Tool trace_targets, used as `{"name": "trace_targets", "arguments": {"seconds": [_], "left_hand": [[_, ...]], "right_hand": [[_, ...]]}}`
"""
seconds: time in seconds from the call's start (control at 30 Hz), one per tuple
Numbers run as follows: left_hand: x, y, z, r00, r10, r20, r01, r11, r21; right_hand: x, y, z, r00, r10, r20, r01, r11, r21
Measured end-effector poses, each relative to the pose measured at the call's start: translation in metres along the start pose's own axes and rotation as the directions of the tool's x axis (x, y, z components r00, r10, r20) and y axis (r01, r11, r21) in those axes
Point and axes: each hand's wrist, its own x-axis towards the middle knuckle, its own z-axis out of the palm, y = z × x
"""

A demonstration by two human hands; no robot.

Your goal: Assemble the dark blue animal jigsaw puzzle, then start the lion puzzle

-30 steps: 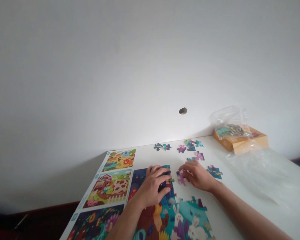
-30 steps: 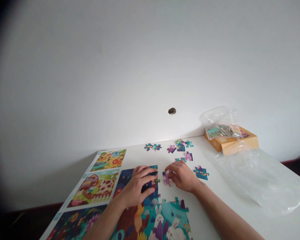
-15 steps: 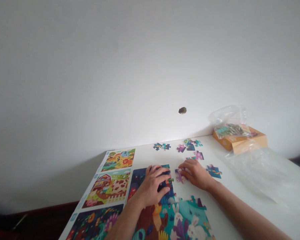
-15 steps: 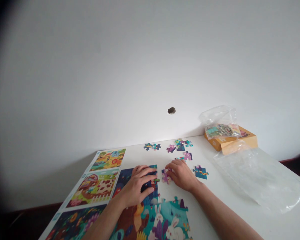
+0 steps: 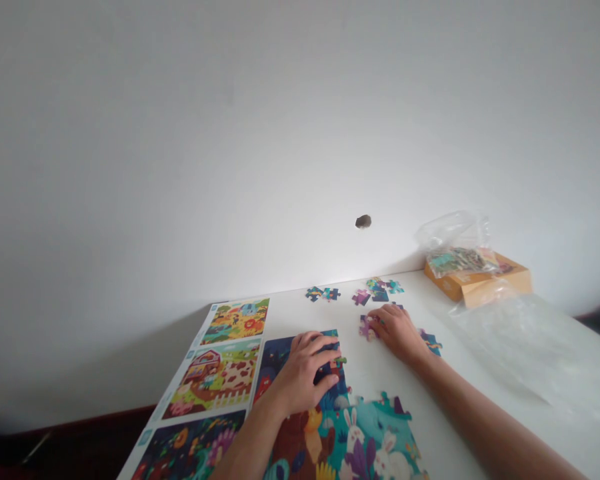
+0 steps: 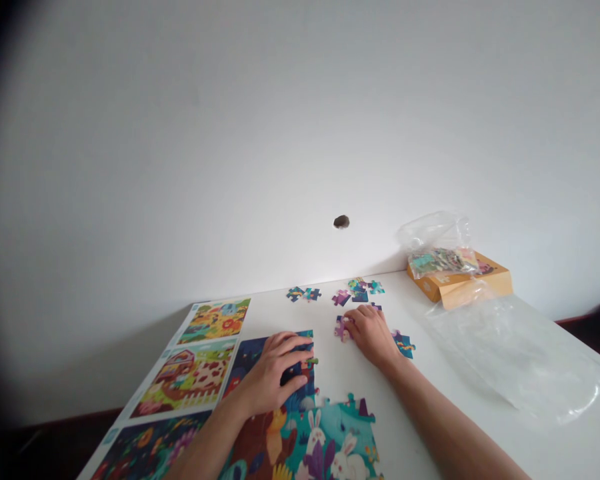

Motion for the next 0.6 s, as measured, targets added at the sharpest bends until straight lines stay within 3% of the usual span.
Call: {"name": "trace_targets", "arguments": {"seconds": [0.17,0.3,0.47,0.6], "left_hand": [[0.000,0.001,-0.001,1.000,0.003,-0.009,-0.003,1.000,0.001],[0.001,0.001,0.000,1.000,0.008,-0.020,-0.008,1.000,-0.002],[0.001,0.000,0.000,1.000,-0.003,-0.014,0.003,1.000,-0.011],[0.001,0.001,-0.001,1.000,-0.004,-0.016,0.003,1.000,-0.016]], "right_hand": [[0.003,-0.007,0.009,0.992,-0.022,-0.122,0.044,0.981,0.187],[0.004,-0.012,0.011,0.981,-0.008,-0.194,0.051,0.973,0.223],[0.003,-0.008,0.013,0.990,-0.008,-0.143,0.029,0.988,0.149],[0.002,-0.011,0.013,0.994,-0.101,-0.038,0.103,0.993,0.064]]}}
